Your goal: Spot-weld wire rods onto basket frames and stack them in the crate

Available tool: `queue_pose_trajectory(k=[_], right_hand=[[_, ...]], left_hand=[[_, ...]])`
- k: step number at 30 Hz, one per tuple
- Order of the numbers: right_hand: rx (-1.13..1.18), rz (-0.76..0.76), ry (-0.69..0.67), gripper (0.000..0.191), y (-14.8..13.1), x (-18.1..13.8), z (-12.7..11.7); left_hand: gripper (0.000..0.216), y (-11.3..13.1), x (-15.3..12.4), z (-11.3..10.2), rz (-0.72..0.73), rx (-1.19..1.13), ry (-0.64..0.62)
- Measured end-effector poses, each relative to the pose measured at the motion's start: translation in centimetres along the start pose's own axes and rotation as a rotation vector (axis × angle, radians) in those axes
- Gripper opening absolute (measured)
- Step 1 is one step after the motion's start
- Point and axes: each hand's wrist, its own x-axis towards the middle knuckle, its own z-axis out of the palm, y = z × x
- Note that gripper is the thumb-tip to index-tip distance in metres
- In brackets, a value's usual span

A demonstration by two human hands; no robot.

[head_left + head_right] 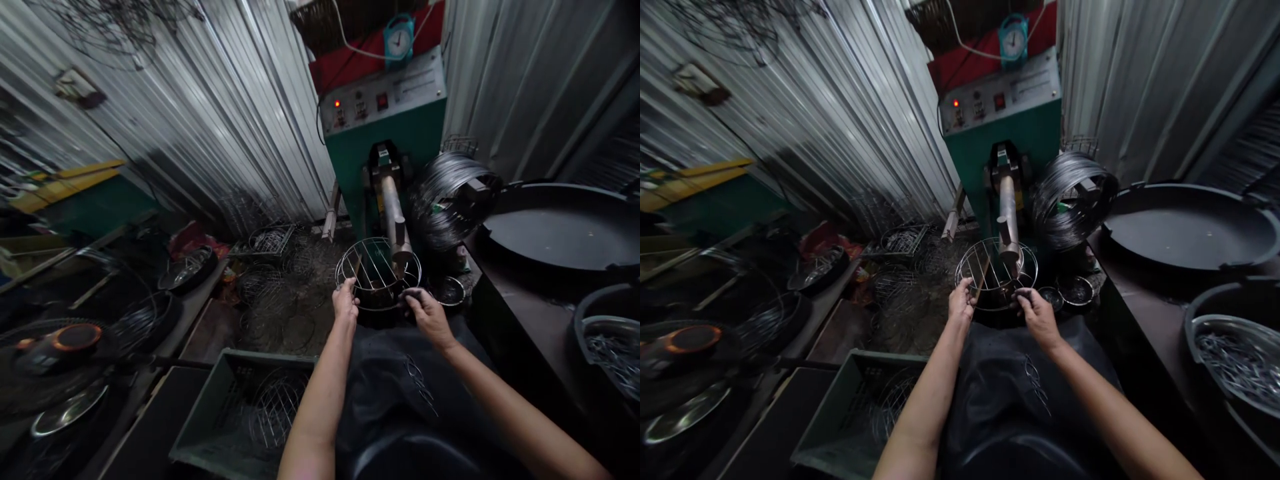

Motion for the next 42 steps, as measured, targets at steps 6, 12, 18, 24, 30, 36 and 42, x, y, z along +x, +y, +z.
queue_pose_trajectory(k=[6,12,18,24,30,36,42], right_hand=[[-0.266,-0.012,0.02,0.028,1.0,0.9,0.9],[-0.299,-0.007,0.044,0.027,0.3,1.4,0.5],[-0.289,-0.011,0.069,0.024,0.3,1.3,0.4],[-0.293,-0.002,0.086,0.025,-0.1,1.2,0.2],[-0.293,0.0,0.082,0.025,-0.1,1.3,0.1],[-0.323,-0.015,0.084,0.026,-0.2,1.7,0.2],[-0.321,0.011,0.077,0.027,-0.1,2.1,0.4]], left_hand=[[0.038,0.2,0.0,0.4,0.07,-0.018,-0.041],[0.045,0.3,-0.2,1.0,0.072,0.011,-0.049],[0.042,0.4,-0.4,1.4,0.052,0.026,-0.045],[0.039,0.2,-0.4,1.7,0.027,0.021,-0.042],[0.032,-0.1,-0.3,1.7,0.004,0.026,-0.045],[0.029,0.1,-0.2,1.9,-0.013,0.034,-0.019],[0.029,0.3,-0.1,2.1,-0.047,0.06,-0.006]])
